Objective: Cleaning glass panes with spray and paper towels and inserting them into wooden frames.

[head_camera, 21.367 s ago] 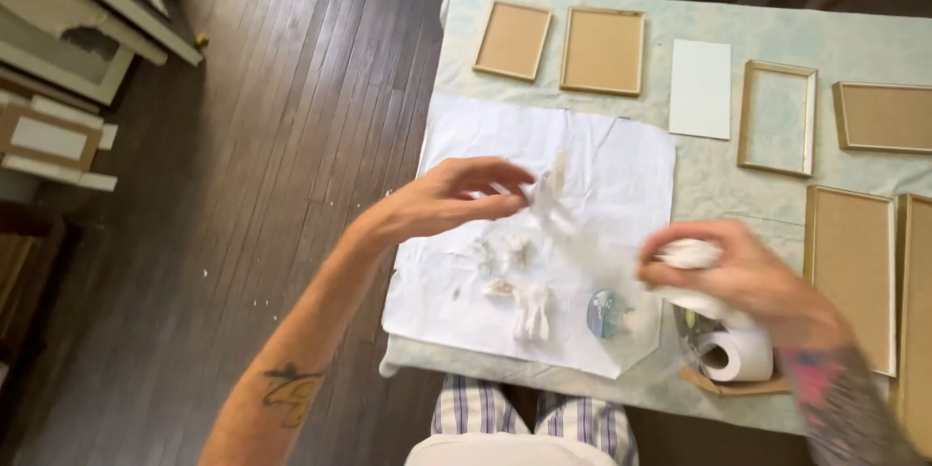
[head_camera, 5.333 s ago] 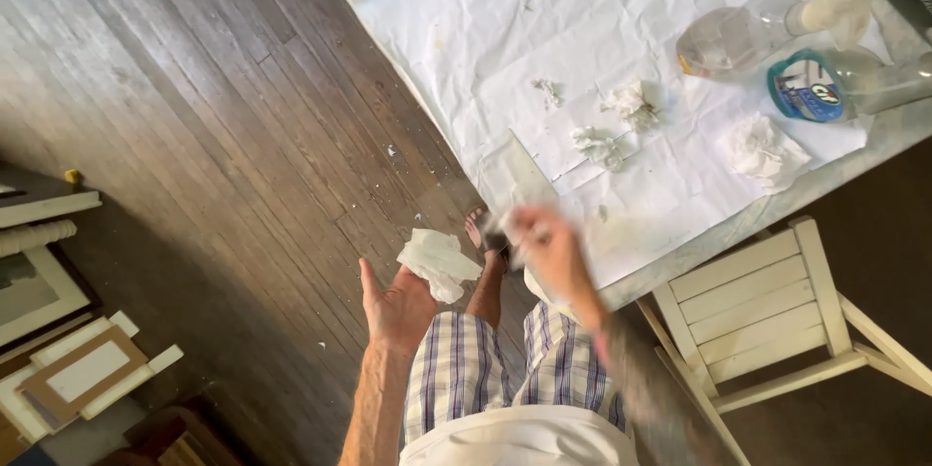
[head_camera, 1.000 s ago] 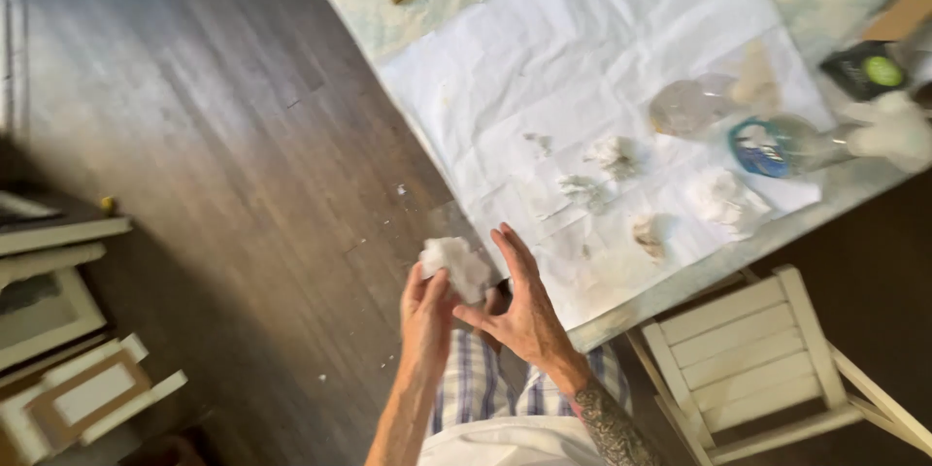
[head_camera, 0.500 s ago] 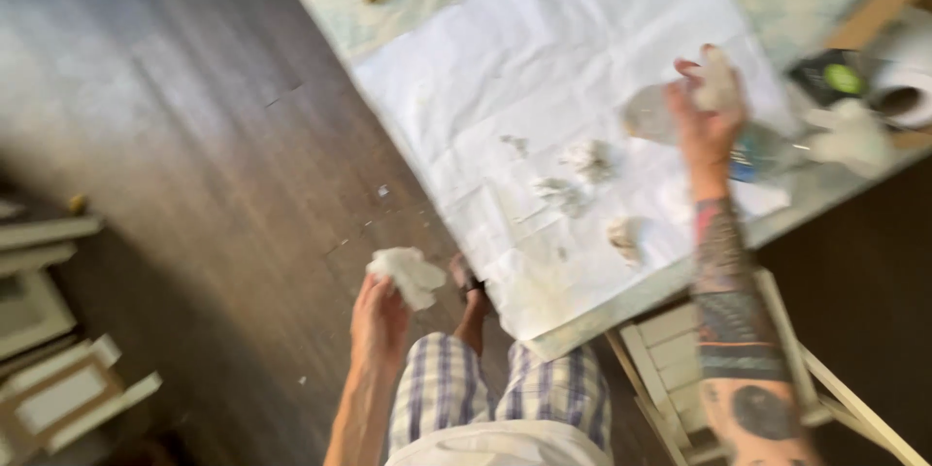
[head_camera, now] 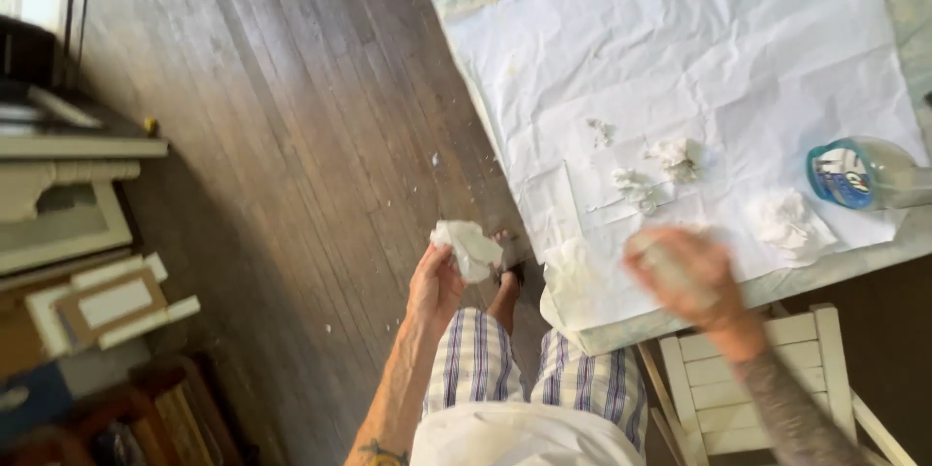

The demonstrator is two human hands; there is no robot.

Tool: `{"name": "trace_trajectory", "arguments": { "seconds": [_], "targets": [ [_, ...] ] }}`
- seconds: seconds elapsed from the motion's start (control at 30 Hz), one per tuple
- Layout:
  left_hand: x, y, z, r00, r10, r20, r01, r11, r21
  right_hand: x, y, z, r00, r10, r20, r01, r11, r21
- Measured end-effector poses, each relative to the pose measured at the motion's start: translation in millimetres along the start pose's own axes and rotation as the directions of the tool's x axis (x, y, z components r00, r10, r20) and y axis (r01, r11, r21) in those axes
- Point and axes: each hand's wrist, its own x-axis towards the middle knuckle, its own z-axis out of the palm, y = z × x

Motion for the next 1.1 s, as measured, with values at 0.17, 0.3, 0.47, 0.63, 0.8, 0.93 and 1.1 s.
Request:
{"name": "trace_trajectory", "arguments": {
  "seconds": [0.17, 0.3, 0.47, 0.63, 0.8, 0.93, 1.1],
  "targets": [
    [73, -51, -105, 0.996, 0.019, 0.083, -0.016, 0.999, -0.035, -38, -47, 82, 0.945, 0.325, 0.046, -0.326, 0.914, 0.241],
    [48, -34, -74, 0.997, -0.017, 0.073, 0.018, 1.000, -0.015, -28, -81, 74, 0.905, 0.406, 0.127, -0.426, 0.857, 0.290],
    [7, -5, -14, 1.000, -0.022, 0.002, 0.022, 0.992, -0.122, -53, -86, 86, 0.969, 0.176, 0.174, -0.184, 0.982, 0.031],
    [9, -4, -19, 0.999, -0.030, -0.021, 0.026, 0.987, -0.157, -82, -66, 65, 0.982, 0.144, 0.125, -0.144, 0.990, -0.010],
    [10, -3, -18, 0.998, -0.033, -0.052, 0.024, 0.986, -0.167, -142, -37, 50, 0.981, 0.101, 0.166, -0.070, 0.980, -0.184],
    [9, -1, -23, 0.998, -0.036, -0.051, 0.028, 0.989, -0.143, -152, -26, 10, 0.975, 0.201, 0.091, -0.185, 0.970, -0.157],
    [11, -2, -26, 0.993, -0.077, 0.086, 0.087, 0.988, -0.131, -78, -44, -62, 0.983, 0.148, -0.112, -0.173, 0.946, -0.273]
  ]
}}
